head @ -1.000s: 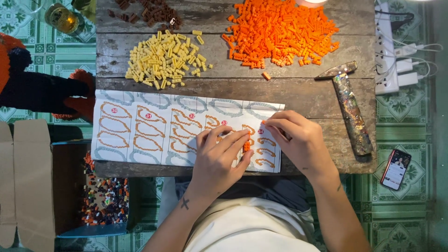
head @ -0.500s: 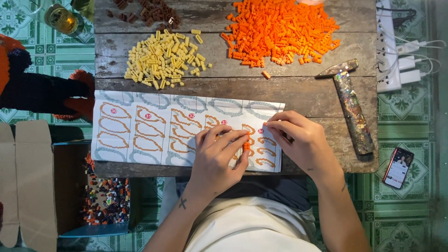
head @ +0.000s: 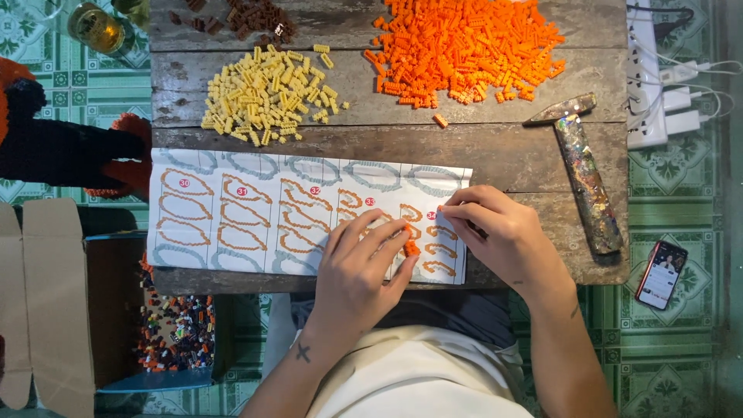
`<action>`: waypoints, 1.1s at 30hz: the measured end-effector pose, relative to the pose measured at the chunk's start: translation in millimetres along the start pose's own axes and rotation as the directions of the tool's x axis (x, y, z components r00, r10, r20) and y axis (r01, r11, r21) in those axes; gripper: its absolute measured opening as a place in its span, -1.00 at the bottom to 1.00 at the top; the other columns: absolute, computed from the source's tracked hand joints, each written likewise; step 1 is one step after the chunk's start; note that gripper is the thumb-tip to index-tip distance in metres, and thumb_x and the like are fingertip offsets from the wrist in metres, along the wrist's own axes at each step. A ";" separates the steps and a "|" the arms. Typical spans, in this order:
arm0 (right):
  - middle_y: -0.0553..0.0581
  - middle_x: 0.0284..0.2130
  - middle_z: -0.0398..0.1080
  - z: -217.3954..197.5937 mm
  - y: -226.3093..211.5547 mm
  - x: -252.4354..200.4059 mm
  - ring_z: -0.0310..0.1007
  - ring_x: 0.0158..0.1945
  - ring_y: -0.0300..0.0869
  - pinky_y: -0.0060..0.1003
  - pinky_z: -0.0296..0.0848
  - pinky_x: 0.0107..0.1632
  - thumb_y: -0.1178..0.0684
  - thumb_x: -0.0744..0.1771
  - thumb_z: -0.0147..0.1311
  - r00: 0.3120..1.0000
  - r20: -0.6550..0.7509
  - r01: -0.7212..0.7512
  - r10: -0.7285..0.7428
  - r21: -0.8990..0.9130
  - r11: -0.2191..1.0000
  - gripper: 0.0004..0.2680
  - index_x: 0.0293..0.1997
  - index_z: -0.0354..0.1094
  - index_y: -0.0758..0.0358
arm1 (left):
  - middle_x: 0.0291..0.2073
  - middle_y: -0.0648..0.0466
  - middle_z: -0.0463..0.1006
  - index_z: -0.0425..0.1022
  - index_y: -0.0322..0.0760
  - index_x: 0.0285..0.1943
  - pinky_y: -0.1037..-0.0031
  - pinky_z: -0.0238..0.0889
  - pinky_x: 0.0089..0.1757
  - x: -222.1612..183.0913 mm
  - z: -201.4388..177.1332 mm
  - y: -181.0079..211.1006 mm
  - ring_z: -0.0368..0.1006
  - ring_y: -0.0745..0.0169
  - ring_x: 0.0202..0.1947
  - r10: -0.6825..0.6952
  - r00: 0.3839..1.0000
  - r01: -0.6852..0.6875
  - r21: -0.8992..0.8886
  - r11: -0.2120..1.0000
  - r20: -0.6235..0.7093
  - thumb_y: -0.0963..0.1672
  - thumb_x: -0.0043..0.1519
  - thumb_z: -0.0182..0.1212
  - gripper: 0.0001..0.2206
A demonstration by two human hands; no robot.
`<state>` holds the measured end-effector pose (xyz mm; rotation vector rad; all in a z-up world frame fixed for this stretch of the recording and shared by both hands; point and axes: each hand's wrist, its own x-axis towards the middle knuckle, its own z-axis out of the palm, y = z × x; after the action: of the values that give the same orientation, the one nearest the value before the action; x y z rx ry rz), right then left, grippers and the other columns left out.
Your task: The person assembles a small figure by picking up tiny orange plastic blocks and placing them onto a paper template, then attaching additional orange blocks to a yellow block, and finally securing the assembled pieces with a small hammer.
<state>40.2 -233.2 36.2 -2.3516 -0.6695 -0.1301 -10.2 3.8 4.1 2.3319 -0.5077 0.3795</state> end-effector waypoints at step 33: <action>0.19 -0.20 0.67 15.4 9.6 -1.3 0.67 -0.22 -0.05 -0.28 0.64 -0.20 0.36 0.31 0.39 0.990 -0.041 0.143 -0.138 0.127 0.982 -0.93 -0.24 0.65 0.35 | 0.14 -0.09 0.78 0.77 -0.38 0.15 -0.14 0.22 0.42 1.0 14.5 1.5 0.47 -0.35 0.45 0.017 0.999 -0.015 -0.068 0.998 0.037 -0.15 0.22 0.56 -0.68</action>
<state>42.6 -230.0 18.4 -2.1736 -0.8042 -0.1813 -8.2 -7.6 -4.8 2.2745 -0.5496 0.3213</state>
